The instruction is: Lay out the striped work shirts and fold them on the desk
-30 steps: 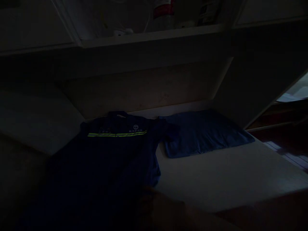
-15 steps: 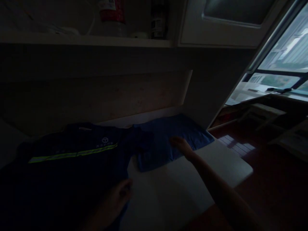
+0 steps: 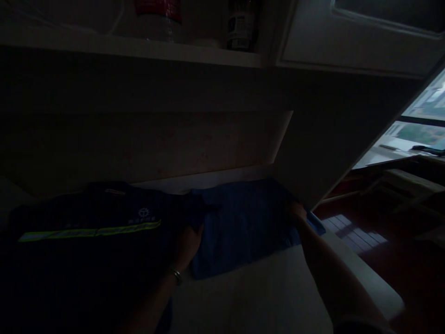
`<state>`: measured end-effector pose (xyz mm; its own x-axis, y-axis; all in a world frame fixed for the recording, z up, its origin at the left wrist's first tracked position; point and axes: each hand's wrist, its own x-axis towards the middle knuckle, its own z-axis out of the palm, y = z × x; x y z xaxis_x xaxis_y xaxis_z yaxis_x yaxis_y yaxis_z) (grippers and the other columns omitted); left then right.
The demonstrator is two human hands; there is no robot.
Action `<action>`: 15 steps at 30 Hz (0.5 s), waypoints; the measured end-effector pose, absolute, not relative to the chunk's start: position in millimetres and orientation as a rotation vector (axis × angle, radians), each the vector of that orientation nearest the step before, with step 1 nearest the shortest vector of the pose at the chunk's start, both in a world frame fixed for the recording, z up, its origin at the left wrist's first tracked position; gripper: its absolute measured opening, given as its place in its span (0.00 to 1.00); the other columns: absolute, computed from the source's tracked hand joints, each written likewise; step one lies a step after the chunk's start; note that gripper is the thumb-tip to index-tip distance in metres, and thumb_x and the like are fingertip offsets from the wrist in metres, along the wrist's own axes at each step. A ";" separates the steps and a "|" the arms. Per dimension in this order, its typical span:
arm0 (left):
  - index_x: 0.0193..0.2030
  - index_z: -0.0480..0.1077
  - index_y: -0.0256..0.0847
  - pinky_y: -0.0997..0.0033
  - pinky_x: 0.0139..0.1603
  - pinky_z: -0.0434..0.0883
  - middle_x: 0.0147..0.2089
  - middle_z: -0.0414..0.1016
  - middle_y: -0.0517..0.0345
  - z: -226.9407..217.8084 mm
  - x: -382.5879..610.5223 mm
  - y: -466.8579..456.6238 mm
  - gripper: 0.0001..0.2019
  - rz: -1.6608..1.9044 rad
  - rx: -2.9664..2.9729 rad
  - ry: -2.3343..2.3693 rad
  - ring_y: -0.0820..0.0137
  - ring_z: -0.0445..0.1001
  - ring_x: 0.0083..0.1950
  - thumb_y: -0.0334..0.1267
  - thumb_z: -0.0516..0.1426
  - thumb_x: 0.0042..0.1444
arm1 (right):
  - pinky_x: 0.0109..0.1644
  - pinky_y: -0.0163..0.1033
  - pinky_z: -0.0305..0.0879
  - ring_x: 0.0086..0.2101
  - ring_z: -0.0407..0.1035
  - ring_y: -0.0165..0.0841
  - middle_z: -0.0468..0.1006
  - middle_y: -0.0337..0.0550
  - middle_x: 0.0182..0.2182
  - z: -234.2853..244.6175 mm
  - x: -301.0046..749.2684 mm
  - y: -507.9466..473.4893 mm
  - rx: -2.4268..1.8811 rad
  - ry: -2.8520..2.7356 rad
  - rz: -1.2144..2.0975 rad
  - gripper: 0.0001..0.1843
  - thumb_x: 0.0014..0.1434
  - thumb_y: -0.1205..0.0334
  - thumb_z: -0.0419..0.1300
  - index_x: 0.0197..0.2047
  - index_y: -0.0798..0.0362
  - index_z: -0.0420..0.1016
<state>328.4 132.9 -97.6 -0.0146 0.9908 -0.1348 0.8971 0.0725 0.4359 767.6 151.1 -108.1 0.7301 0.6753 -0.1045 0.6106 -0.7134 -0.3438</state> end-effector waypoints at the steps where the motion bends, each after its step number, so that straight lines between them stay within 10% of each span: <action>1: 0.41 0.76 0.29 0.62 0.42 0.68 0.45 0.79 0.29 -99.6 330.4 138.2 0.26 0.344 1.828 1.977 0.52 0.79 0.47 0.54 0.50 0.64 | 0.49 0.53 0.72 0.50 0.73 0.53 0.72 0.64 0.55 -112.6 770.3 152.2 -2.657 -0.972 0.320 0.27 0.64 0.50 0.51 0.59 0.57 0.74; 9: 0.37 0.76 0.36 0.66 0.44 0.69 0.44 0.81 0.40 -114.8 331.2 163.4 0.09 0.603 1.483 1.815 0.57 0.79 0.47 0.38 0.56 0.58 | 0.50 0.54 0.70 0.51 0.72 0.54 0.73 0.57 0.56 -133.7 768.2 147.9 -2.561 -0.835 0.200 0.28 0.65 0.46 0.46 0.57 0.49 0.77; 15: 0.49 0.71 0.38 0.70 0.41 0.73 0.45 0.80 0.51 -108.0 344.4 170.4 0.18 0.890 1.056 1.622 0.65 0.79 0.44 0.31 0.56 0.49 | 0.55 0.48 0.66 0.54 0.69 0.48 0.71 0.52 0.60 -128.3 761.3 136.6 -2.399 -0.943 0.084 0.29 0.67 0.47 0.44 0.60 0.50 0.74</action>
<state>344.4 170.4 -108.0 -0.1545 0.9317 -0.3288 0.2236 0.3571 0.9069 761.3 136.6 -128.3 0.7514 0.6450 0.1392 0.6103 -0.5991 -0.5183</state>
